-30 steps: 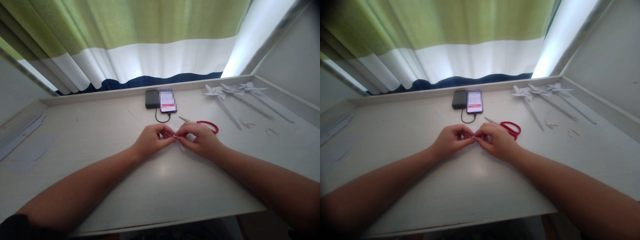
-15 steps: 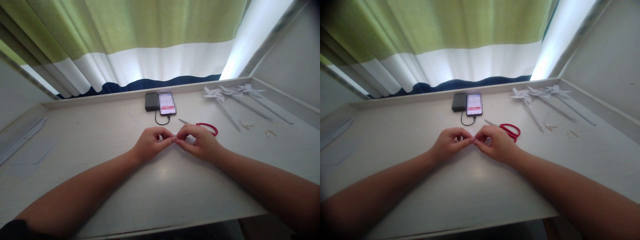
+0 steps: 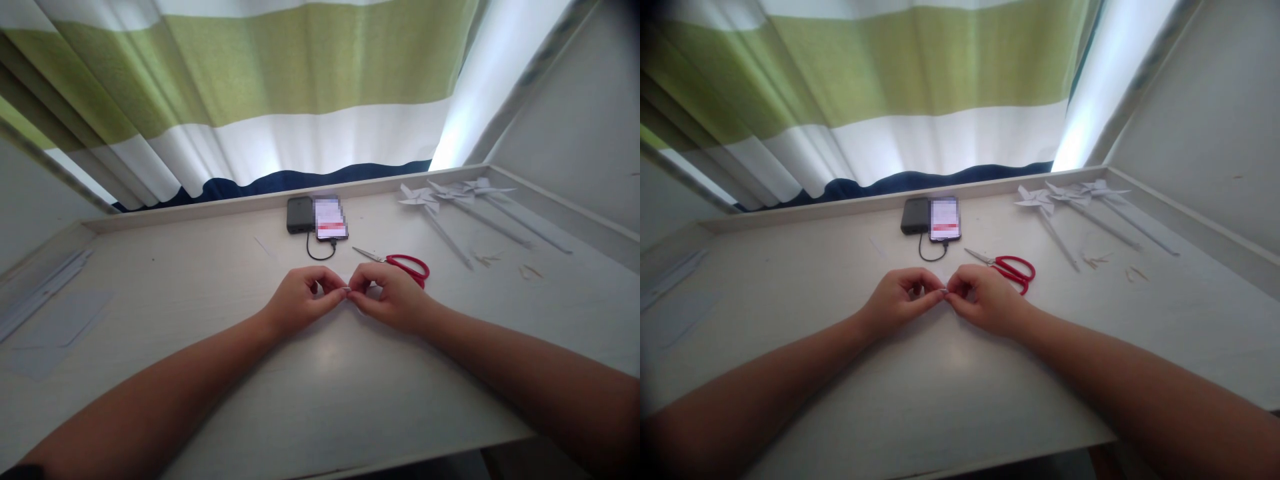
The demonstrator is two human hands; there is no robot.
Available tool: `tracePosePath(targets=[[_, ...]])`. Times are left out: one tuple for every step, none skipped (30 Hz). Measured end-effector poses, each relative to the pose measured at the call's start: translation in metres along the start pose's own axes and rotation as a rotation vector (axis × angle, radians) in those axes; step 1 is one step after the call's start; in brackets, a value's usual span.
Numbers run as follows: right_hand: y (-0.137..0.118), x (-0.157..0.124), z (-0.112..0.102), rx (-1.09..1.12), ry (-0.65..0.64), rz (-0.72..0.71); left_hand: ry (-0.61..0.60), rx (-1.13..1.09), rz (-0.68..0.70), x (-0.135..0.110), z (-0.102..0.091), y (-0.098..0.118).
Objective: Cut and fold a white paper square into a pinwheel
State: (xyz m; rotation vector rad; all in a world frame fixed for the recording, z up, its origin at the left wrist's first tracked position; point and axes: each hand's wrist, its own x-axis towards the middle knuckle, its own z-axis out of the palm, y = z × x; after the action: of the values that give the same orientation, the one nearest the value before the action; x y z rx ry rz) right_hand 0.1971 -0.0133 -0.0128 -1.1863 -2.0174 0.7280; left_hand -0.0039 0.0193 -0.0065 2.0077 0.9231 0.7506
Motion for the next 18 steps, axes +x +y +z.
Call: tracePosePath(targets=[[-0.0003,0.0001,0.0000,0.000,-0.001,-0.002,0.002,-0.004,0.007,0.0000,0.0001,0.0003],[-0.0007,0.0002,-0.0001,0.001,0.001,-0.003,0.004,-0.009,0.011,0.0000,0.0002,0.0006],[-0.0010,0.0003,-0.0002,0.003,0.003,-0.004,0.005,-0.017,0.014,0.0000,0.0003,0.0008],[-0.0015,0.0003,-0.0003,0.008,0.004,-0.005,0.003,-0.026,0.013,0.0000,0.0003,0.0007],[-0.0019,0.0003,-0.0005,0.015,0.003,-0.004,0.000,-0.040,0.009,0.0000,0.0003,0.0004],[-0.0024,0.0002,-0.0007,0.023,0.001,-0.002,-0.007,-0.057,0.001,0.0001,0.0002,-0.0003],[-0.0028,0.0001,-0.0010,0.030,-0.004,0.000,-0.017,-0.078,-0.010,0.0002,0.0001,-0.0012],[-0.0031,0.0000,-0.0012,0.034,-0.010,0.000,-0.028,-0.102,-0.020,0.0003,0.0000,-0.0024],[-0.0033,-0.0001,-0.0014,0.034,-0.016,-0.002,-0.039,-0.125,-0.029,0.0005,-0.0002,-0.0038],[-0.0033,-0.0002,-0.0015,0.032,-0.019,-0.007,-0.048,-0.147,-0.035,0.0006,-0.0003,-0.0051],[-0.0032,-0.0003,-0.0016,0.026,-0.019,-0.012,-0.055,-0.164,-0.039,0.0008,-0.0004,-0.0063],[-0.0030,-0.0003,-0.0017,0.022,-0.018,-0.016,-0.061,-0.176,-0.042,0.0010,-0.0005,-0.0073],[-0.0028,-0.0004,-0.0017,0.020,-0.017,-0.018,-0.064,-0.183,-0.043,0.0011,-0.0004,-0.0079],[-0.0026,-0.0004,-0.0016,0.018,-0.016,-0.017,-0.068,-0.184,-0.044,0.0012,-0.0003,-0.0081],[-0.0025,-0.0004,-0.0016,0.017,-0.015,-0.016,-0.069,-0.180,-0.044,0.0012,-0.0001,-0.0080],[-0.0025,-0.0004,-0.0016,0.017,-0.014,-0.014,-0.068,-0.173,-0.042,0.0012,0.0001,-0.0075],[-0.0026,-0.0004,-0.0015,0.018,-0.012,-0.013,-0.065,-0.163,-0.037,0.0011,0.0003,-0.0068],[-0.0027,-0.0003,-0.0015,0.018,-0.008,-0.012,-0.061,-0.154,-0.032,0.0010,0.0006,-0.0060]])
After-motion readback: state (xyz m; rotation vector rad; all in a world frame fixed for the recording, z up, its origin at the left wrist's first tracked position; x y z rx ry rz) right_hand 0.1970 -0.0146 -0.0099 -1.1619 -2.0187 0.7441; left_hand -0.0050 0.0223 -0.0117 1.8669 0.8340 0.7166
